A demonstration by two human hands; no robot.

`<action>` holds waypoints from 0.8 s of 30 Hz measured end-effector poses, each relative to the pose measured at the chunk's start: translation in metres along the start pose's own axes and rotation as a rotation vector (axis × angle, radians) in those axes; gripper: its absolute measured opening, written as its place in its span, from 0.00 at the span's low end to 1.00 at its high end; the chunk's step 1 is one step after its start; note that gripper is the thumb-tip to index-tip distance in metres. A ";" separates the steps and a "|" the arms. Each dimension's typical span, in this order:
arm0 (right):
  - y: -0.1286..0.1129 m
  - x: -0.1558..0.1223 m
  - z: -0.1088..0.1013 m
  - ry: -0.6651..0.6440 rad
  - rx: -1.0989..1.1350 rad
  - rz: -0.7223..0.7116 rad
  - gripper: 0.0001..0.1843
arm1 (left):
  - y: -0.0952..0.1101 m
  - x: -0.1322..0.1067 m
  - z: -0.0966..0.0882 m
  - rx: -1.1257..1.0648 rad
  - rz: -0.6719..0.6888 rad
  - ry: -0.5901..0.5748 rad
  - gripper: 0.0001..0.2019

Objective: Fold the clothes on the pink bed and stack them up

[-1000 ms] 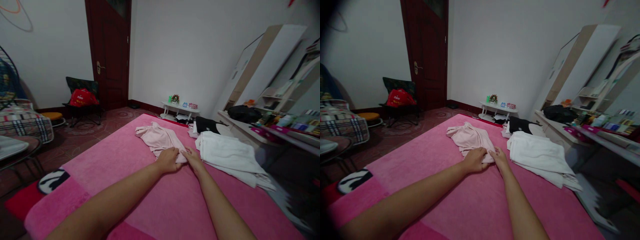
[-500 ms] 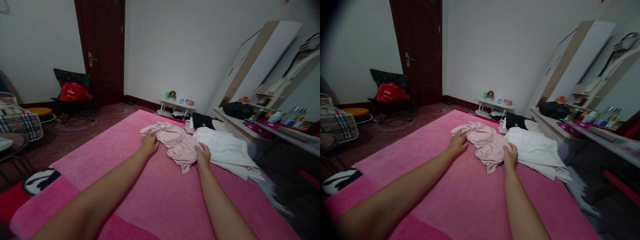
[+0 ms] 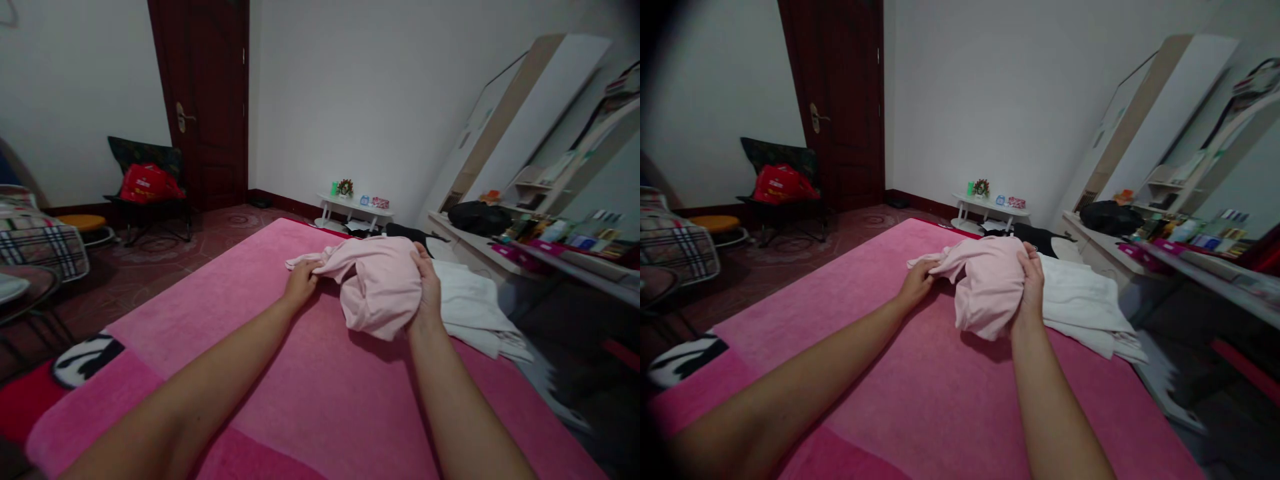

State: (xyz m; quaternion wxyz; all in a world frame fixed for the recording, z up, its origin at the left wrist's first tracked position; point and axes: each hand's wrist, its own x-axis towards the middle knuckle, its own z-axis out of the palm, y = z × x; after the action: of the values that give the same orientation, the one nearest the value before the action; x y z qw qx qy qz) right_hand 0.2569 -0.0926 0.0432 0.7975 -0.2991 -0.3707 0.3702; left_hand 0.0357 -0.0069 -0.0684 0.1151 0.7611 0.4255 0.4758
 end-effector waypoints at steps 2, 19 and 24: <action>-0.001 0.004 -0.006 0.016 -0.036 0.013 0.35 | -0.001 0.001 -0.001 -0.001 -0.003 0.052 0.13; -0.038 0.026 -0.180 0.518 -1.226 -0.439 0.32 | -0.113 -0.001 -0.144 0.791 -0.443 0.015 0.26; -0.069 0.016 -0.277 0.687 -1.648 -0.226 0.41 | -0.153 -0.013 -0.192 0.714 -0.841 -0.213 0.34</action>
State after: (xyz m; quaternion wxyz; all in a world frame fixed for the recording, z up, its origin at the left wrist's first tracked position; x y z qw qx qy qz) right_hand 0.5145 -0.1736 -0.0500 0.4286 -0.8322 -0.2872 -0.2034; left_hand -0.2068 0.0328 -0.0651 0.0725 0.5616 0.8129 0.1361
